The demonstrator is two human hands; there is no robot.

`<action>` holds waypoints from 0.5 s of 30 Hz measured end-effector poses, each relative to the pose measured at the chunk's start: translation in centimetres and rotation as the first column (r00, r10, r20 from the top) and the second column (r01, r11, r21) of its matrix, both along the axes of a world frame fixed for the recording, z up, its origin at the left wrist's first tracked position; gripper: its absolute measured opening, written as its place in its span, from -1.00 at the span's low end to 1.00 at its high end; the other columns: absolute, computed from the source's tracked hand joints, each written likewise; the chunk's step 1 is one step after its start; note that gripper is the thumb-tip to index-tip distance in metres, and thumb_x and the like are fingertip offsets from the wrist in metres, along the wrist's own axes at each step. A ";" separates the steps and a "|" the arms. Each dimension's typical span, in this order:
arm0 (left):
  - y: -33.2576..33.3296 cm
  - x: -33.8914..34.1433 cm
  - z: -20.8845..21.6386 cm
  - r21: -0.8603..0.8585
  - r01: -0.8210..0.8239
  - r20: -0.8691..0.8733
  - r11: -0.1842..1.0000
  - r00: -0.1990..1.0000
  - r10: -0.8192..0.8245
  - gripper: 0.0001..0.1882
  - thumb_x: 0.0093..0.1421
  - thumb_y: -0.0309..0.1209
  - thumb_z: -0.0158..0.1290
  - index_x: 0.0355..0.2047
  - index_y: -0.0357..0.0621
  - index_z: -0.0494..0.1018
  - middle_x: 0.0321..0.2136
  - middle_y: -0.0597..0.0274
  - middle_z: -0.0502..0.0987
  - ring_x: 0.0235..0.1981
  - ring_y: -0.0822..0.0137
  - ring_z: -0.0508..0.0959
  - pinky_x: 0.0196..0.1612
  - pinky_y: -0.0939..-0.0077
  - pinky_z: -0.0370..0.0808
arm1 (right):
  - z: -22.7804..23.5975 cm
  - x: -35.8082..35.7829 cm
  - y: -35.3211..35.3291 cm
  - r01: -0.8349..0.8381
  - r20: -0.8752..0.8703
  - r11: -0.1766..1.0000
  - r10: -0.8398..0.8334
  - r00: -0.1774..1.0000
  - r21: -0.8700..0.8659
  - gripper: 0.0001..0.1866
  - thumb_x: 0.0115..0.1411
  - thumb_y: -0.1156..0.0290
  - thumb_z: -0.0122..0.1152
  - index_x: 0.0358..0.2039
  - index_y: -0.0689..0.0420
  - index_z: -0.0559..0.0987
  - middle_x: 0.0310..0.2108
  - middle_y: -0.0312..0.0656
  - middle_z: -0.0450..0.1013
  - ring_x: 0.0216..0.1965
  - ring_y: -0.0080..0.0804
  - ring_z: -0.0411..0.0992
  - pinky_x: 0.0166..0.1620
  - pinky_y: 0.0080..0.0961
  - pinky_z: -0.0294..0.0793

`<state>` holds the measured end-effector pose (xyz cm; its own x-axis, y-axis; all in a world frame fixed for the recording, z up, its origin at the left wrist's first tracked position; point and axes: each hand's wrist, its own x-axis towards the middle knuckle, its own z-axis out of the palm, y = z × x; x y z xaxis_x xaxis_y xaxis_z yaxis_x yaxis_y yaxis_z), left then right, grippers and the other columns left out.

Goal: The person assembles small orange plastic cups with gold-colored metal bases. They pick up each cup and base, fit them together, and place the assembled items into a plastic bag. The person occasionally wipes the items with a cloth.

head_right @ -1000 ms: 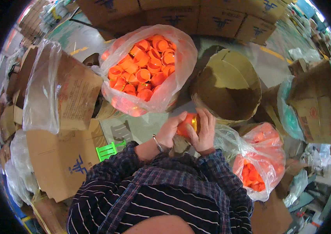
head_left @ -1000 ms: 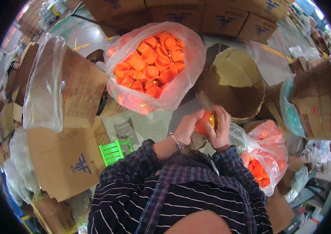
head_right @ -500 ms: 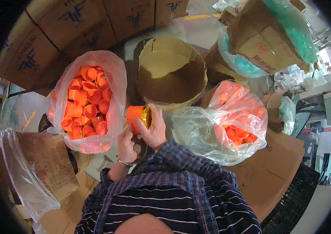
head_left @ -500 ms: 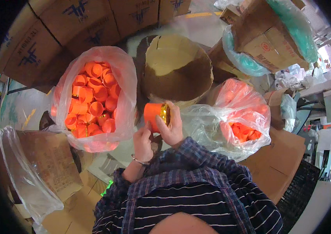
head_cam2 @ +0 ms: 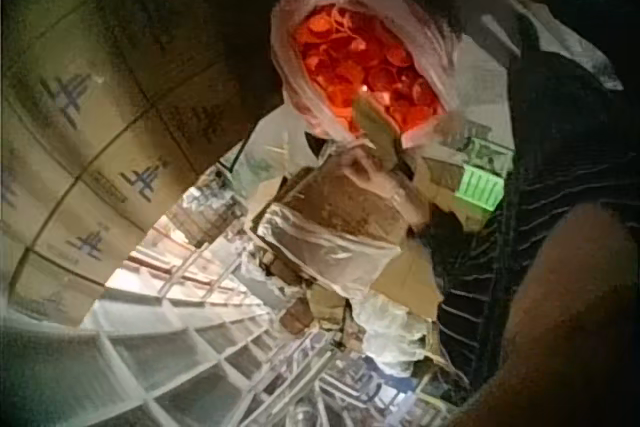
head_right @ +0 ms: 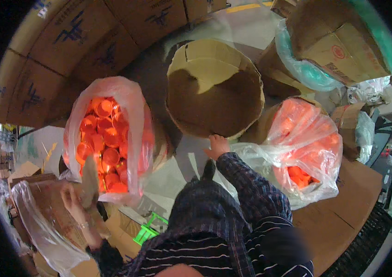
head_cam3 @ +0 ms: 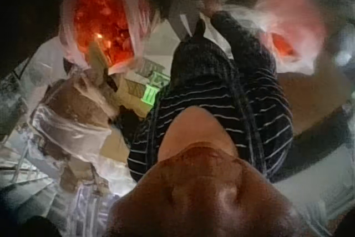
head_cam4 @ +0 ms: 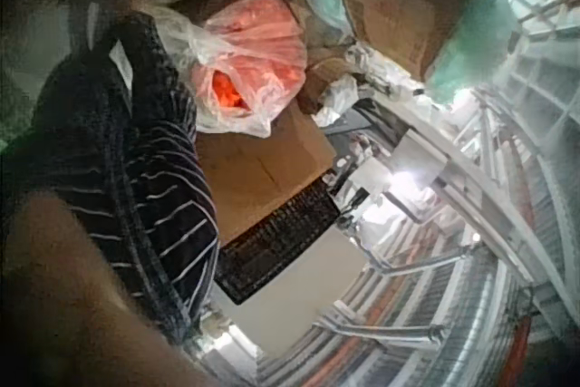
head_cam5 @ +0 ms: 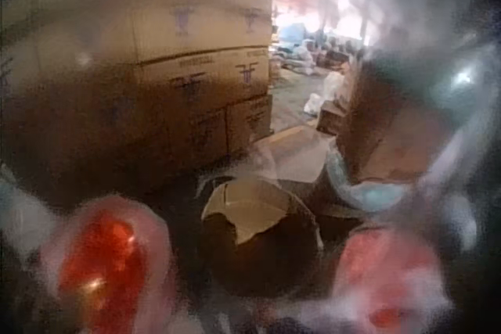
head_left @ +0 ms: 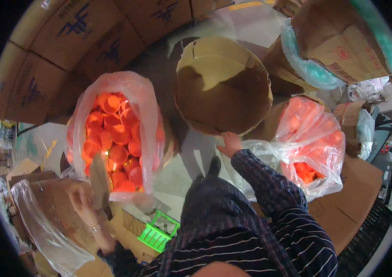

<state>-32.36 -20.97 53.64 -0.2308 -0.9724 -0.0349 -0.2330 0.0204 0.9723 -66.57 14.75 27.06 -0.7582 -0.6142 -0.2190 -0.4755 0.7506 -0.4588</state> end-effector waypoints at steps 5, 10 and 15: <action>10.6 -2.1 -4.4 0.518 0.260 0.175 0.815 0.900 -0.399 -0.77 0.26 -0.35 0.07 -0.14 -0.20 0.46 -0.34 0.27 0.55 -0.40 0.42 0.51 -0.30 0.56 0.46 | -9.6 -4.0 0.2 -0.157 -0.054 0.933 0.184 0.981 0.322 -0.57 0.11 0.13 0.20 -0.07 0.10 0.56 -0.05 -0.03 0.49 0.01 -0.03 0.44 0.00 -0.15 0.45; 17.9 -3.5 -10.4 0.707 0.426 0.129 0.565 0.707 -0.695 -0.77 0.24 -0.41 0.13 -0.18 -0.33 0.53 -0.46 0.27 0.58 -0.40 0.50 0.52 -0.26 0.62 0.48 | -11.4 -6.6 -1.3 -0.125 0.138 0.921 0.078 0.987 0.370 -0.75 0.19 0.24 0.06 -0.21 -0.03 0.65 -0.24 -0.10 0.58 -0.14 -0.07 0.53 -0.08 -0.15 0.51; 15.0 -5.1 -18.5 0.789 0.544 0.065 0.286 0.388 -0.919 -0.69 0.31 -0.24 0.03 -0.08 -0.20 0.52 -0.48 0.28 0.56 -0.50 0.52 0.48 -0.41 0.63 0.42 | 0.7 -14.1 -5.4 -0.071 -0.114 0.980 0.094 0.989 0.186 -0.73 0.02 0.15 0.18 -0.37 0.04 0.67 -0.37 -0.06 0.59 -0.30 -0.08 0.57 -0.22 -0.14 0.56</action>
